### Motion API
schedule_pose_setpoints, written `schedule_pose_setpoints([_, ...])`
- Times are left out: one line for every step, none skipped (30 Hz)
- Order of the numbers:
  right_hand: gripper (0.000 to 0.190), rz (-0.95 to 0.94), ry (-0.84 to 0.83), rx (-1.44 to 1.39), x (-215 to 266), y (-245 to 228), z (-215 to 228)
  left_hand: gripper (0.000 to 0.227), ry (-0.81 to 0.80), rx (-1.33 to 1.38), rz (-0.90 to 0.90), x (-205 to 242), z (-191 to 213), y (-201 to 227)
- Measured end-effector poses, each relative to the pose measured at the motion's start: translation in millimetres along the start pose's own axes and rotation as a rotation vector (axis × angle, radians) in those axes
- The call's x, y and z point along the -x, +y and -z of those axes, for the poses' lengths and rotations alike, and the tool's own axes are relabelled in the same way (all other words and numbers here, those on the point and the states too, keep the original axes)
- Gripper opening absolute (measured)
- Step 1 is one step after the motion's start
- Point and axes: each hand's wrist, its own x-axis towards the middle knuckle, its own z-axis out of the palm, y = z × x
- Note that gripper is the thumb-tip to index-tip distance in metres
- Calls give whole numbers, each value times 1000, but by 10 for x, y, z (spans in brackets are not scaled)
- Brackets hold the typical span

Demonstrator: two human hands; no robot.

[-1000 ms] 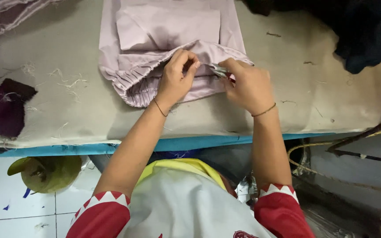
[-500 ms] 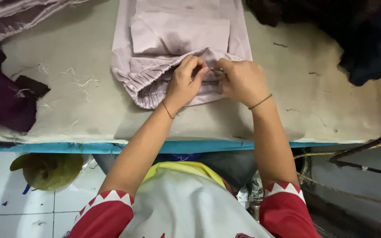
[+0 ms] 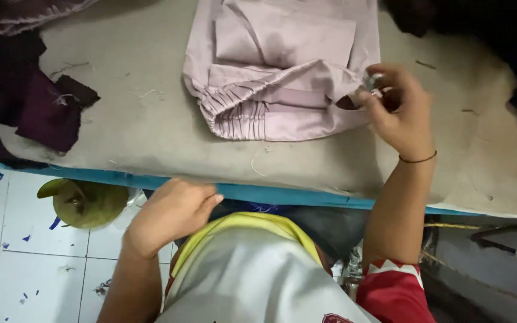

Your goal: Trimming loose threads from the waistband of trousers using snips and then folding them for storage.

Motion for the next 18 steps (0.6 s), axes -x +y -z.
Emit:
schedule_pose_setpoints([32,15,48,8,7,-99,18,41,-37,-107,82,45,16,10])
schedule_pose_setpoints([27,21,99,21,45,-197,55,65,-81,-213,158,82,25,24])
schedule_pose_setpoints([27,10,104,27,107,-207,67,65,-90,-211,148,19,40,127])
schedule_pose_setpoints([28,-16,121,8,167,-217,88,55,57,-90,-27,-50,54,232])
schedule_pose_setpoints([29,-41,139,-11,229,-231,110,45,203,34,-200,-114,67,342])
schedule_pose_setpoints([29,-46,148,-2,312,-107,99,45,199,36,-212,-295,-5,415])
schedule_pose_setpoints([30,-66,183,-50,396,15,90,32,327,111,-325,-473,-78,495])
schedule_pose_setpoints([32,-86,215,-102,480,139,75,19,454,189,-434,-640,-153,581])
schedule_pose_setpoints([32,-91,221,-96,545,213,57,19,449,192,-441,-822,-229,584])
schedule_pose_setpoints([33,-125,254,-136,608,290,37,12,475,121,-453,-1006,-305,588])
schedule_pose_setpoints([35,-158,288,-177,670,365,18,18,501,51,-465,-1190,-382,596])
schedule_pose_setpoints([35,-161,294,-173,718,368,-22,18,498,53,-471,-1234,-382,585])
schedule_pose_setpoints([33,-200,297,-199,763,369,-59,19,528,-18,-455,-1280,-379,576])
schedule_pose_setpoints([32,-237,299,-229,791,380,-103,21,561,-93,-437,-1333,-369,565])
schedule_pose_setpoints([32,-236,304,-228,837,449,-99,21,560,-95,-442,-1233,-354,564])
schedule_pose_setpoints([22,-279,263,-219,877,519,-100,14,555,-98,-420,-1131,-339,557])
schedule_pose_setpoints([13,-322,221,-209,915,589,-107,13,551,-101,-399,-1028,-324,544])
schedule_pose_setpoints([13,-322,222,-214,898,551,-88,13,549,-105,-397,-921,-340,479])
